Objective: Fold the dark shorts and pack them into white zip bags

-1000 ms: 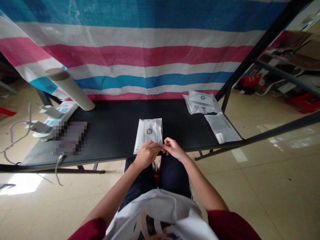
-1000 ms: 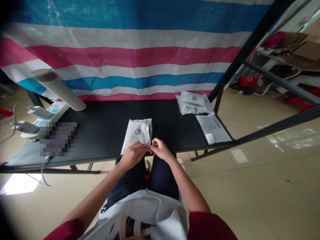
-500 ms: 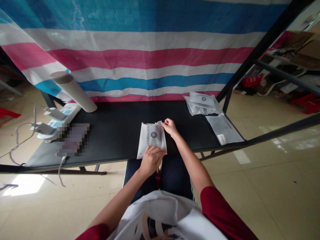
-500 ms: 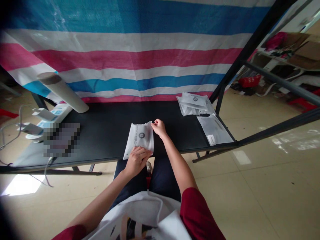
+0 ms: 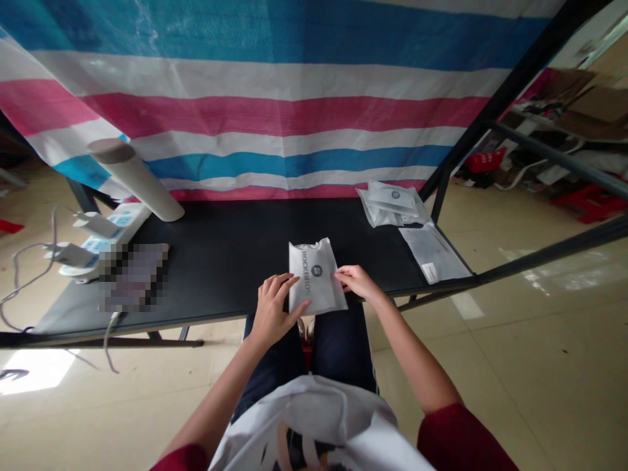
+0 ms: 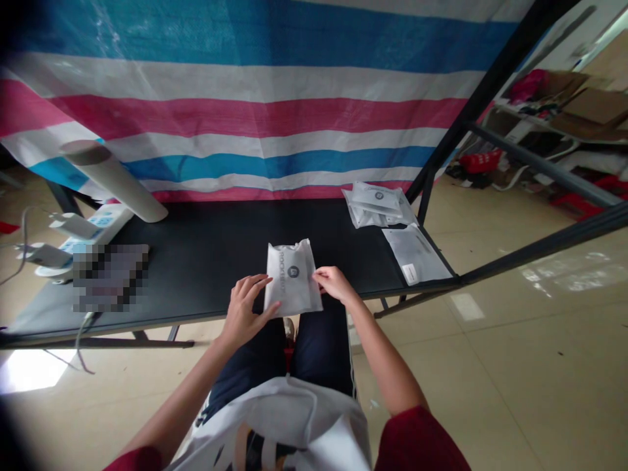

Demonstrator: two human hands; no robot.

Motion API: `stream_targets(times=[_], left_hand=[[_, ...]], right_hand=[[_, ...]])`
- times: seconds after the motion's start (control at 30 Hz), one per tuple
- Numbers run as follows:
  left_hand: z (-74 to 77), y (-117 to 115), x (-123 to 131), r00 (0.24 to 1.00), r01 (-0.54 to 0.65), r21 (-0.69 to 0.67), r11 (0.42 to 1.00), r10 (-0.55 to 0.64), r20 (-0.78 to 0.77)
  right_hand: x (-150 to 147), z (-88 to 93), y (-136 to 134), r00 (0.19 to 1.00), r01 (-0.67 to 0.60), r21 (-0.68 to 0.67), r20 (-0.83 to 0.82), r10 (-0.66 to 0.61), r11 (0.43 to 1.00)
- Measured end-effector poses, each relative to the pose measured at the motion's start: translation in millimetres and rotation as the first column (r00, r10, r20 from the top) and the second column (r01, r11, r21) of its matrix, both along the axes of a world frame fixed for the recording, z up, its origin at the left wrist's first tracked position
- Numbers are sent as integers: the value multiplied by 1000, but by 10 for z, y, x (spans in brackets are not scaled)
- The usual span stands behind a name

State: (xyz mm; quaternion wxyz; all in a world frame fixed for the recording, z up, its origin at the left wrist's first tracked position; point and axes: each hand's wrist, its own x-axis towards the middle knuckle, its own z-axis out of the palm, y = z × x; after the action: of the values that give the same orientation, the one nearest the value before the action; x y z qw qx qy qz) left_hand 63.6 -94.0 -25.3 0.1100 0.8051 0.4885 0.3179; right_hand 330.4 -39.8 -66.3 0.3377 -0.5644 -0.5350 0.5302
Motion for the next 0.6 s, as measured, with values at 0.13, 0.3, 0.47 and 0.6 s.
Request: stream_targets(times=[0.13, 0.3, 0.47, 0.6], left_hand=[[-112, 29, -160, 999, -45, -24, 999, 46, 21], [-213, 70, -348, 996, -91, -45, 995, 92, 7], [-276, 95, -476, 993, -120, -56, 991, 118, -30], [-294, 135, -569, 986, -164, -55, 985, 162, -47]], right_hand=[[718, 79, -92, 836, 202, 275, 451, -312, 940], [1374, 289, -95, 518, 296, 464, 657, -548, 835], [1729, 409, -30, 214, 230, 697, 644, -734, 679], [2019, 400, 52, 146, 313, 645, 692, -707, 697]])
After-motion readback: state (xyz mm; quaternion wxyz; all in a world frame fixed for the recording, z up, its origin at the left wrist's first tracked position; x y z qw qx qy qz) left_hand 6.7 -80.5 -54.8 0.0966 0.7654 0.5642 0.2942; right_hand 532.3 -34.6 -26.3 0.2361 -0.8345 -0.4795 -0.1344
